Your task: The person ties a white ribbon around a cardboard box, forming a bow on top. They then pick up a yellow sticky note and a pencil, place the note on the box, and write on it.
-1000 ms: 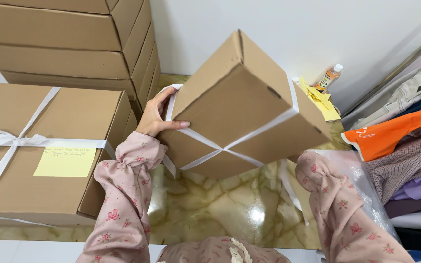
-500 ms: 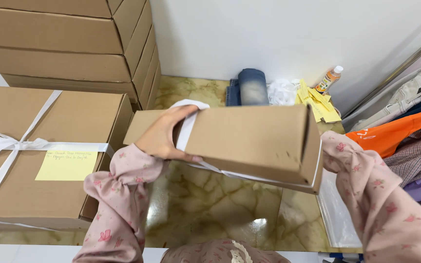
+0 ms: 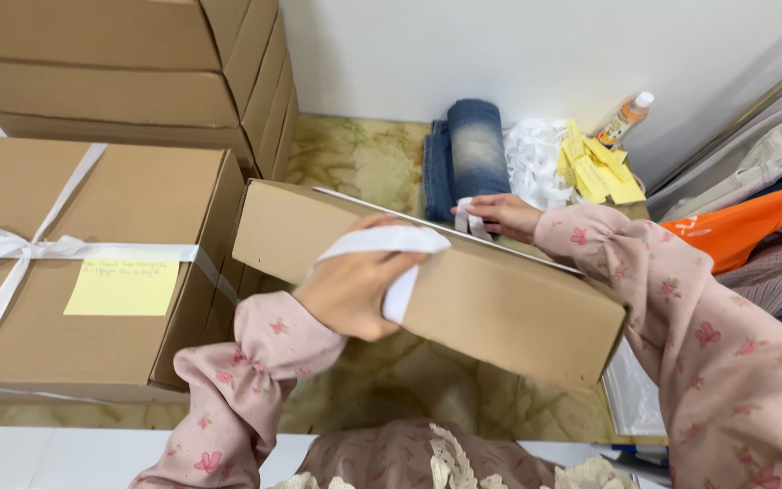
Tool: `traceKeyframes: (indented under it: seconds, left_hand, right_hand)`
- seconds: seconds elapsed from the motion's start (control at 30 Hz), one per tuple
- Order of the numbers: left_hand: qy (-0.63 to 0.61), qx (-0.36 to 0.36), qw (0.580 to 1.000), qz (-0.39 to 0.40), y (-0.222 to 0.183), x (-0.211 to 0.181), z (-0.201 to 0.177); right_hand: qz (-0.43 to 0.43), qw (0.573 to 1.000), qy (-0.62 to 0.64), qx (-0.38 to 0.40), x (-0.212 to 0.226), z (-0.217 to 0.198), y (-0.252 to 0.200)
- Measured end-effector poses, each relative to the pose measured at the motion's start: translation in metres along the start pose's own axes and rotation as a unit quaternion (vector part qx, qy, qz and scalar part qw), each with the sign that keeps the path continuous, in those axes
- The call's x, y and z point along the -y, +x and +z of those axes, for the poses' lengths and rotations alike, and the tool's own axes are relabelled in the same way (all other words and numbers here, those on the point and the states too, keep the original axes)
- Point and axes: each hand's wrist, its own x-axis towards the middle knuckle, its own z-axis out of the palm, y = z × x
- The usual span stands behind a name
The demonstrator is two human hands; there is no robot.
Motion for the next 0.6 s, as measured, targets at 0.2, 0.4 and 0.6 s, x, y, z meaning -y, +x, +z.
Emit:
traceKeyframes:
  seconds: [0.2, 0.4, 0.6]
  left_hand:
    - [0.033, -0.003, 0.998, 0.044, -0.034, -0.025, 0.061]
    - [0.074, 0.015, 0.996, 0.050, -0.082, -0.023, 0.111]
    - [0.026, 0.039, 0.999, 0.021, -0.089, -0.041, 0.103]
  right_hand:
    - [-0.021, 0.998, 0.037, -0.045, -0.066, 0.015, 0.049]
    - [-0.014, 0.989, 0.074, -0.124, -0.129, 0.027, 0.070]
    - [-0.038, 0.986, 0.093, -0.135, -0.137, 0.044, 0.060]
